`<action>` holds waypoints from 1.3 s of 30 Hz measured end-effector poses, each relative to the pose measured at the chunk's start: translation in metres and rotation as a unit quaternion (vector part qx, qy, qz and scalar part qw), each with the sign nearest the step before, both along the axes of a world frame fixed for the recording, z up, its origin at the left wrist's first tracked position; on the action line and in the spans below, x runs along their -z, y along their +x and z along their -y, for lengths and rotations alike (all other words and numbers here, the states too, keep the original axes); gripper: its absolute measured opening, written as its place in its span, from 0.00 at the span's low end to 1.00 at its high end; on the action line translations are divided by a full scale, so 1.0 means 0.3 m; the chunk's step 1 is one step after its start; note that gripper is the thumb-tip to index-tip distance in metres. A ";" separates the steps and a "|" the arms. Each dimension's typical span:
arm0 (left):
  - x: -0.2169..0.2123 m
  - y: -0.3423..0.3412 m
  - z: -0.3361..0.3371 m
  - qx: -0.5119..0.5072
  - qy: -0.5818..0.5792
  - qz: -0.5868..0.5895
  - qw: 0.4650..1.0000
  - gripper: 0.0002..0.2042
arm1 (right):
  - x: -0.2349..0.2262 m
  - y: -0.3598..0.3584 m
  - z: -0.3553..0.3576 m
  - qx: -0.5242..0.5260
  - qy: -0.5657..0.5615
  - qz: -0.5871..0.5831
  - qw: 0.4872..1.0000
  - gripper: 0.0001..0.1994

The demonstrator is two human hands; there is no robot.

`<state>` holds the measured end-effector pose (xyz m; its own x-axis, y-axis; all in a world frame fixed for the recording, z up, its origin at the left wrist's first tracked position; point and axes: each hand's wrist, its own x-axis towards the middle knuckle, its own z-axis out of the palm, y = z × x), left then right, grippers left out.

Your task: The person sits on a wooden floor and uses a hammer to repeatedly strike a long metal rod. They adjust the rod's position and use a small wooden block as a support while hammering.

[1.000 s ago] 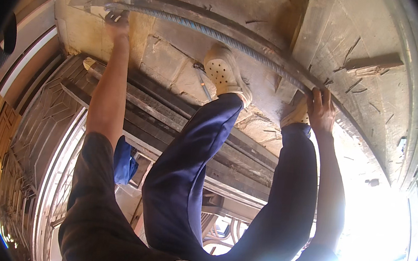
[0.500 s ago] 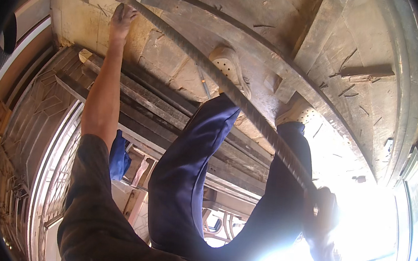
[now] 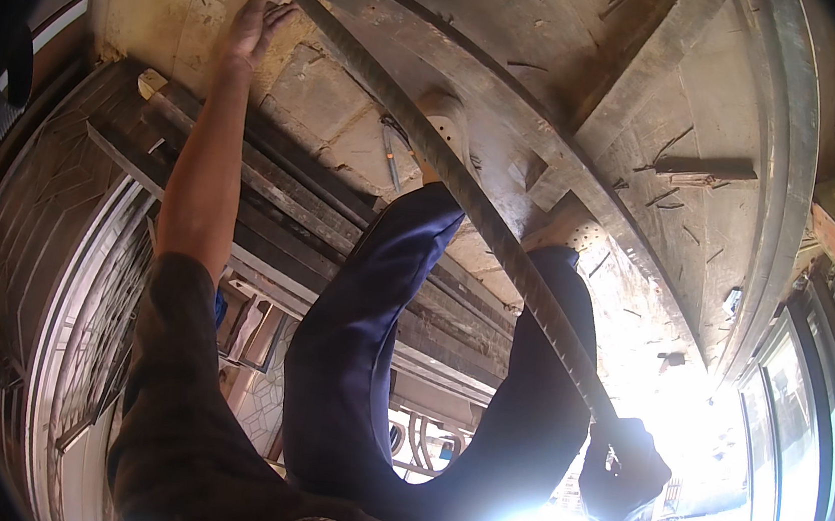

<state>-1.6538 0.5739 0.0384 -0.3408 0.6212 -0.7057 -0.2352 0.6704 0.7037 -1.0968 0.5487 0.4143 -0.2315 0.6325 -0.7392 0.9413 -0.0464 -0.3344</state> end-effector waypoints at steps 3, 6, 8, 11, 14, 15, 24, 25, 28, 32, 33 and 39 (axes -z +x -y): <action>0.017 0.005 0.024 -0.043 0.017 -0.041 0.998 0.44 | 0.042 0.028 0.006 -0.032 0.010 -0.009 0.999 0.09; 0.053 0.009 0.022 -0.090 -0.015 -0.066 0.994 0.40 | 0.157 0.069 0.036 -0.017 0.048 -0.056 0.997 0.09; 0.071 0.039 0.014 -0.093 -0.029 -0.095 0.991 0.36 | 0.246 0.049 0.071 0.059 0.043 -0.050 0.996 0.04; 0.033 0.041 0.051 -0.085 0.116 -0.010 0.990 0.35 | 0.358 0.105 0.121 0.014 0.112 -0.060 0.992 0.03; -0.002 0.070 0.083 -0.083 0.191 0.022 0.978 0.35 | 0.488 0.152 0.161 0.018 0.083 -0.062 0.994 0.05; 0.003 0.080 0.066 -0.087 0.179 -0.006 0.980 0.34 | 0.562 0.181 0.184 0.000 0.129 -0.110 0.986 0.07; 0.095 0.072 0.008 -0.119 0.046 -0.182 0.975 0.32 | 0.964 0.216 0.268 -0.074 0.136 -0.111 0.982 0.10; 0.094 0.070 0.008 -0.114 0.045 -0.175 0.977 0.32 | 0.966 0.214 0.278 -0.056 0.131 -0.102 0.985 0.10; 0.095 0.055 0.029 -0.108 0.079 -0.137 0.981 0.30 | 0.923 0.213 0.286 -0.019 0.119 -0.107 0.987 0.11; 0.087 0.060 0.000 -0.134 0.049 -0.146 0.979 0.29 | 0.748 0.194 0.250 -0.001 0.105 -0.080 0.991 0.12; 0.088 0.042 0.003 -0.142 0.040 -0.154 0.977 0.29 | 0.719 0.192 0.248 0.012 0.113 -0.095 0.989 0.11; 0.084 0.097 -0.049 -0.182 -0.018 -0.155 0.971 0.27 | 0.496 0.126 0.203 0.045 0.058 -0.078 0.994 0.10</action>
